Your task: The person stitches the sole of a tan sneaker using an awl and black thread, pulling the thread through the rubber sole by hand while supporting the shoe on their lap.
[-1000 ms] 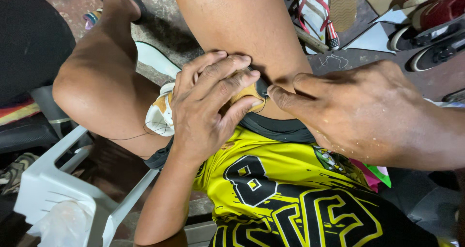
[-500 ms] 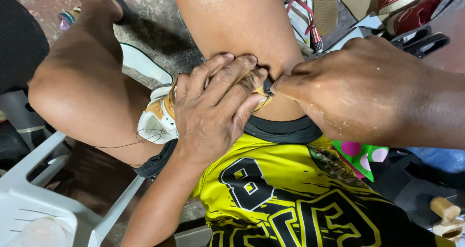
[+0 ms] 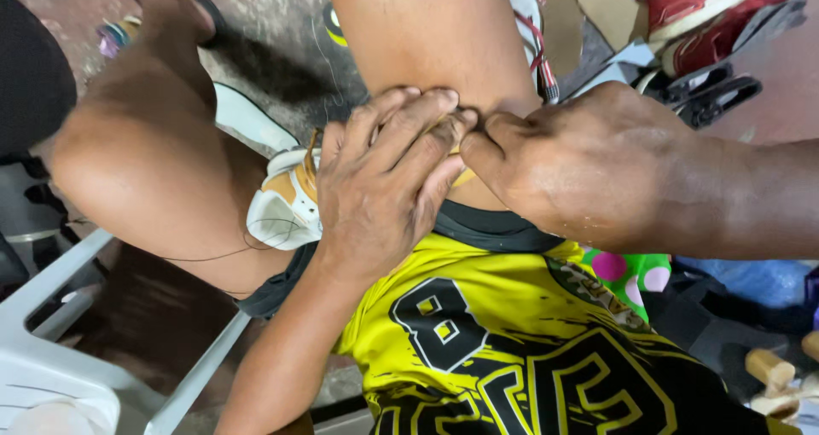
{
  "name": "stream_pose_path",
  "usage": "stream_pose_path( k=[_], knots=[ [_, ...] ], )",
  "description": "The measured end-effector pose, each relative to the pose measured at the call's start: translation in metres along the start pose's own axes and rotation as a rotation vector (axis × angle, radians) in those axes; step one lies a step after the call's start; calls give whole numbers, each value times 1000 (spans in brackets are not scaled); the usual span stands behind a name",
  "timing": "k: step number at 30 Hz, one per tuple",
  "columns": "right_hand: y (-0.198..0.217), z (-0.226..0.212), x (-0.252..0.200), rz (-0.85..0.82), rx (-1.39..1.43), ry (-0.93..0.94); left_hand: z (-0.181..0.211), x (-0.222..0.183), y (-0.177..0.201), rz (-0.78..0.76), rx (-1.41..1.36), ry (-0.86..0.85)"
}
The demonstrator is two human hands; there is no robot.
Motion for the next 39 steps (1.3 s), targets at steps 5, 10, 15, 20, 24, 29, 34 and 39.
stream_pose_path(
  k=[5, 10, 15, 20, 24, 29, 34, 39],
  knots=[
    [-1, 0, -12, -126, 179, -12, -20, -41, 44, 174, -124, 143],
    [67, -5, -37, 365, 136, -140, -76, -127, 101, 526, 6, 457],
    [68, -45, -5, 401, 363, 42, -78, -153, 82, 252, 137, 557],
    [29, -111, 73, 233, 323, 329, -75, -161, 68, 223, 321, 427],
    [16, -120, 106, 78, 107, 318, -99, -202, 77, 371, 36, 486],
    [36, -107, 89, 189, 164, 418, -151, -289, 100, 501, -40, 982],
    [51, -89, 64, 402, 236, 379, -146, -300, 134, 521, 313, 1116],
    [36, -78, 50, 617, 265, 215, -87, -215, 121, 537, 92, 647]
  ],
)
Point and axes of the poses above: each hand's wrist, its own x-axis towards the middle knuckle, its own y-axis out of the back of the hand, z = x × y, the point moved 10 cm from there along x, towards the middle knuckle, and after that the axes turned 1 degree about y, right-handed, at the moved point
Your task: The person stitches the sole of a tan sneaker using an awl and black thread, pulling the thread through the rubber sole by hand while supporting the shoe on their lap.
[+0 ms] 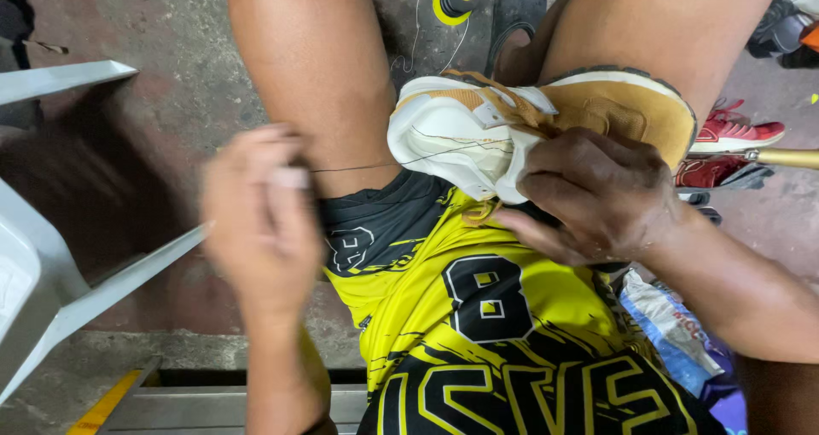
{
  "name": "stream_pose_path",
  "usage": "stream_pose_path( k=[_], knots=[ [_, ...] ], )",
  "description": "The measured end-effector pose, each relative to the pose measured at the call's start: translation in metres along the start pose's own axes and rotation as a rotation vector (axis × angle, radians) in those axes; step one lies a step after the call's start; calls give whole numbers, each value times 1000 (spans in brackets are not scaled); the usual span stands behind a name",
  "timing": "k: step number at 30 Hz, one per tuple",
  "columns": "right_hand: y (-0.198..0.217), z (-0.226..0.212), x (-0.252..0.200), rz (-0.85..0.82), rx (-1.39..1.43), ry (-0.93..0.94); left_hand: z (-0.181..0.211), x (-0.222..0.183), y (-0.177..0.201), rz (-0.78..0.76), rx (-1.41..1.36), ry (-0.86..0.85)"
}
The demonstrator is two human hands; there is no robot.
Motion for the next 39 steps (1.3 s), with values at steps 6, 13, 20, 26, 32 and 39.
stream_pose_path(
  k=[6, 13, 20, 26, 32, 39],
  knots=[
    [-3, 15, -34, 161, -65, -225, 67, 8, -99, -330, -122, -228],
    [0, 22, -21, 26, 61, -391, 27, -1, -97, -335, -381, 54],
    [-26, -3, 19, -33, 139, -316, -7, -20, -102, -254, -1052, 347],
    [-39, 5, 20, -38, 101, -393, -24, -29, -113, -190, -1571, 500],
    [-39, 2, 19, -4, 78, -342, -33, -30, -121, -172, -1170, 607],
    [-21, 1, 7, 203, 407, -180, 53, -6, -114, -419, -130, -120]
  ],
)
Point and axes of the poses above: each hand's wrist, its own x-axis towards the middle knuckle, its own y-axis out of the back of the hand, z = x × y, the point moved 10 cm from there along x, towards the middle knuckle, and after that the axes turned 1 degree about y, right-handed, at the moved point
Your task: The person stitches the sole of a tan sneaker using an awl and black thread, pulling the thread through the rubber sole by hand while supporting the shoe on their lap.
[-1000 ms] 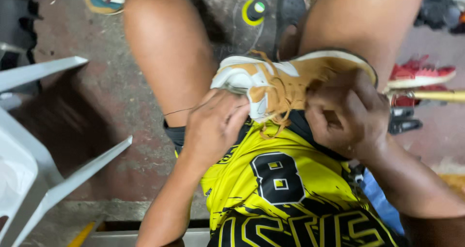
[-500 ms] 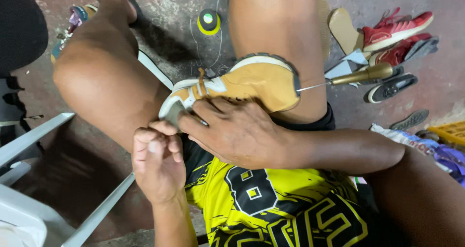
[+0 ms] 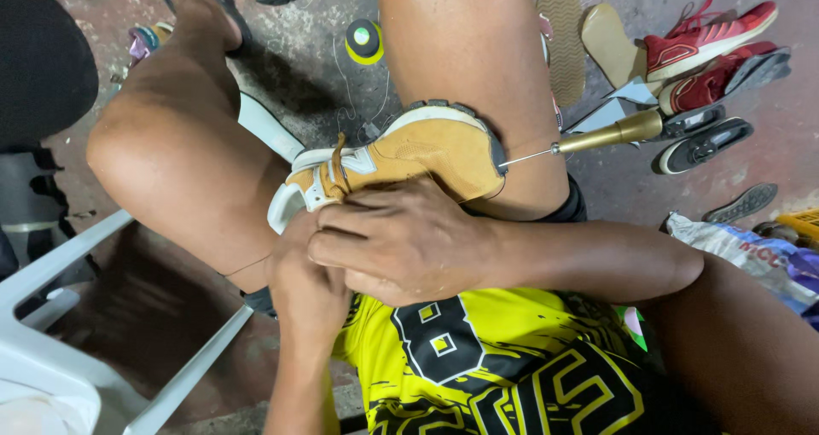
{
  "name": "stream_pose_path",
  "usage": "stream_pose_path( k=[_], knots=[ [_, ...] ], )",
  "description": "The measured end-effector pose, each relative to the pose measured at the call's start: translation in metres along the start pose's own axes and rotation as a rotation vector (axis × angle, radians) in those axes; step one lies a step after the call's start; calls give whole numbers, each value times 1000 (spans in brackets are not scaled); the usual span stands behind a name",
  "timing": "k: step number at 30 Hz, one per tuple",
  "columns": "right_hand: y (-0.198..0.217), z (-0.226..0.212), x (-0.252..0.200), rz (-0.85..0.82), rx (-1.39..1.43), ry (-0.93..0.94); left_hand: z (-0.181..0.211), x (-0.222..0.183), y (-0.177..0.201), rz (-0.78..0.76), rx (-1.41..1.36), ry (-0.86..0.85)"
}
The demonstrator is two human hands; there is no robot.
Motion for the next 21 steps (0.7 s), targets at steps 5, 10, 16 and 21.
stream_pose_path(
  k=[5, 10, 16, 21],
  knots=[
    [7, -1, -1, 11, 480, -3, -5, 9, -19, -341, 93, -53],
    [5, -12, 0, -21, 739, 44, -1, 6, -21, -379, -80, -241],
    [3, 5, 0, -95, 707, -59, -42, -1, -55, -503, -283, -66],
    [79, -19, -24, -161, -50, 64, -72, -5, -81, -567, -566, 182]
  ],
)
Point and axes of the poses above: each hand's wrist, its own x-axis towards the middle knuckle, its own y-axis out of the back of the hand, z = x × y, the point moved 10 cm from there along x, towards the middle knuckle, and after that the axes turned 1 degree about y, right-handed, at the moved point
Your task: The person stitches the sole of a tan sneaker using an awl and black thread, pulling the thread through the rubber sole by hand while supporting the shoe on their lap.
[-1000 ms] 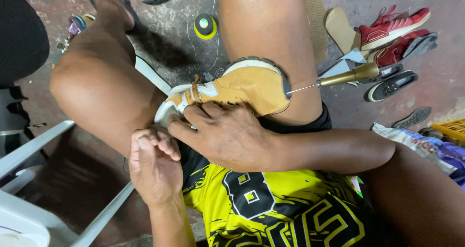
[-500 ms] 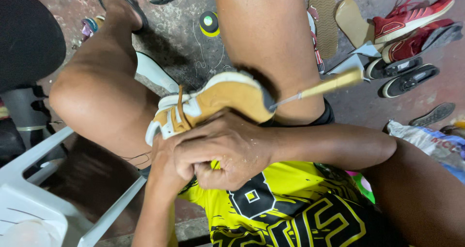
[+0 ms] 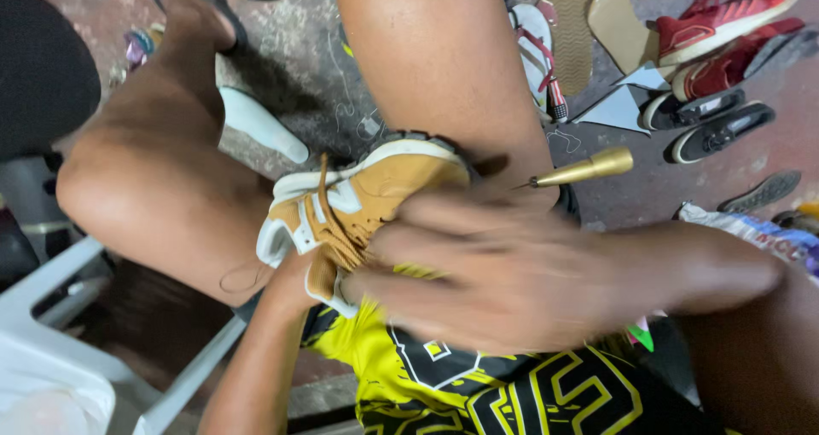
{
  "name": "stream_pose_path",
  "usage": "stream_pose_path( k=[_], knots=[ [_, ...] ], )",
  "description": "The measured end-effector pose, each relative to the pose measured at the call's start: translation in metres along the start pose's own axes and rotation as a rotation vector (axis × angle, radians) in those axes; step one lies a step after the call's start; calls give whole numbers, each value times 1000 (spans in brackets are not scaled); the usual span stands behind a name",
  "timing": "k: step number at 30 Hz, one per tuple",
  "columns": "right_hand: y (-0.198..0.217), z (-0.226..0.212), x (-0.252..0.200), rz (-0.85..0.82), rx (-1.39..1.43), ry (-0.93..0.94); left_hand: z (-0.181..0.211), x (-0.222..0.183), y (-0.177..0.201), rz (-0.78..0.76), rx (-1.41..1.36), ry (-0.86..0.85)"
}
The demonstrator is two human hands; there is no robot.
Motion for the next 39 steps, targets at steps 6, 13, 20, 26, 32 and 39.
stream_pose_path(
  k=[6, 13, 20, 26, 32, 39],
  knots=[
    [39, 53, -46, -251, -300, -367, -43, -5, 2, -41, -488, 220],
    [-1, 66, -75, -606, -136, -631, -64, -16, 0, -44, -689, 278],
    [-5, 52, -36, -628, -307, -444, -83, -3, -2, -74, -373, 264],
    [-7, 55, -29, -620, -277, -483, -93, 1, -9, -98, -373, 234],
    [-1, 47, -40, -583, -383, -483, -97, 2, -12, -74, -513, 245],
    [7, 28, -60, -451, -523, -579, -83, 6, -26, -148, -519, 164]
  ],
)
Point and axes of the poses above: each hand's wrist, its own x-axis towards the middle knuckle, its own y-axis out of the back of the hand, z = x × y, the point moved 10 cm from there along x, towards the middle knuckle, and after that the axes turned 1 degree about y, right-handed, at the moved point
